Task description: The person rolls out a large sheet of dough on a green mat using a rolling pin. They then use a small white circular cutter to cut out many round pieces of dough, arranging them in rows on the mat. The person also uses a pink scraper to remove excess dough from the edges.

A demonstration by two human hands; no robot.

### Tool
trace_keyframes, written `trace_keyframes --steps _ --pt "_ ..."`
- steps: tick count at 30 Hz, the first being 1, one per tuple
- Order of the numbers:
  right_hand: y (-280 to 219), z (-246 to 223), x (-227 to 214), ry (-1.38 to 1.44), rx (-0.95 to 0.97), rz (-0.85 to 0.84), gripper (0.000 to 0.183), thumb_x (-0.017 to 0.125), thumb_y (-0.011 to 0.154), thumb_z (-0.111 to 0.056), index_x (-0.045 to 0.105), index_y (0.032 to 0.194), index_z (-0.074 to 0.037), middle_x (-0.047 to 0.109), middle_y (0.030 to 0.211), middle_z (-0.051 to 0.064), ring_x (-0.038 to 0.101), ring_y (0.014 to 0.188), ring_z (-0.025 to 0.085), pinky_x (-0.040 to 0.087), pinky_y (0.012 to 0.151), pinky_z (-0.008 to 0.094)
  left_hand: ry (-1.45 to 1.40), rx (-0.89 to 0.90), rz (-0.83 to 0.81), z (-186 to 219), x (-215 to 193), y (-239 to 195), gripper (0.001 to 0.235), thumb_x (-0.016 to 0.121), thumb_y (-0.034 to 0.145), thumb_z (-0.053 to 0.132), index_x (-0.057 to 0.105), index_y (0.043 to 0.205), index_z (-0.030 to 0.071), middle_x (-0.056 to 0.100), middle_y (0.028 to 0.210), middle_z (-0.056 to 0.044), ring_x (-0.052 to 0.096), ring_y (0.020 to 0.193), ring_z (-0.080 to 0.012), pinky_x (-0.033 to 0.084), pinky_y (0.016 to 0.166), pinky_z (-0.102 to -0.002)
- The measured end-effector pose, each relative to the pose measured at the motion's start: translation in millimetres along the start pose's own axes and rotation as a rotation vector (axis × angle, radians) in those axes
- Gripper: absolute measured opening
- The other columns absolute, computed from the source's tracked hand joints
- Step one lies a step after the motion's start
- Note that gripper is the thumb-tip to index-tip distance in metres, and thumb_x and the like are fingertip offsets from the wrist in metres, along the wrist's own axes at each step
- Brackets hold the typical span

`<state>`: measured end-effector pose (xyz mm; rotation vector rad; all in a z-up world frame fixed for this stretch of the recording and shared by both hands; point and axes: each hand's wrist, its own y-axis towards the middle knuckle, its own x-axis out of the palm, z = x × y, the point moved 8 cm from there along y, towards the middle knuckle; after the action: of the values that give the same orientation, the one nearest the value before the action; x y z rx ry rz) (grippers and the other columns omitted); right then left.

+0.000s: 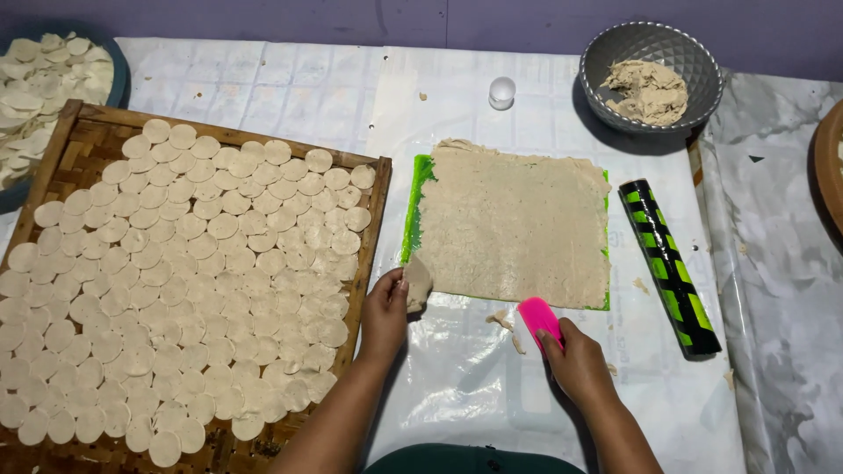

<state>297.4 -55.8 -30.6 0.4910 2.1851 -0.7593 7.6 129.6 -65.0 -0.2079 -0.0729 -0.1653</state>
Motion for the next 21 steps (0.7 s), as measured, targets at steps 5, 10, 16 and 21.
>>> trace_keyframes --steps 5,10,16,21 --pt "1 4 1 -0.02 0.009 0.031 0.04 0.064 0.096 -0.041 0.063 0.094 -0.001 0.07 0.077 0.025 0.069 0.073 0.043 0.053 0.069 0.049 0.388 0.113 0.057 41 9 24 0.027 0.064 0.1 0.017 0.071 0.123 0.005 0.076 0.105 -0.015 0.071 0.09 -0.021 0.055 0.081 -0.033" --pt "2 6 1 -0.005 -0.006 0.047 0.041 0.064 0.095 -0.042 0.062 0.091 -0.001 0.069 0.076 0.026 0.068 0.071 0.043 0.052 0.067 0.05 0.796 0.289 0.172 87 12 21 0.019 0.07 0.094 0.019 0.076 0.108 0.007 0.074 0.103 -0.017 0.069 0.091 -0.033 0.053 0.078 -0.041" --pt "1 6 1 -0.009 0.045 0.026 0.044 0.062 0.097 -0.043 0.06 0.09 0.0 0.068 0.074 0.025 0.068 0.068 0.043 0.052 0.066 0.049 0.512 0.012 0.18 88 8 35 0.02 0.068 0.095 0.023 0.07 0.105 0.005 0.073 0.095 -0.013 0.073 0.082 -0.0305 0.057 0.077 -0.041" --pt "7 10 5 -0.059 -0.02 0.063 0.042 0.062 0.096 -0.044 0.061 0.091 -0.002 0.069 0.074 0.025 0.068 0.072 0.044 0.051 0.066 0.051 0.715 0.57 0.227 110 18 31 0.015 0.07 0.097 0.013 0.072 0.107 0.002 0.07 0.097 -0.016 0.067 0.089 -0.029 0.054 0.077 -0.04"
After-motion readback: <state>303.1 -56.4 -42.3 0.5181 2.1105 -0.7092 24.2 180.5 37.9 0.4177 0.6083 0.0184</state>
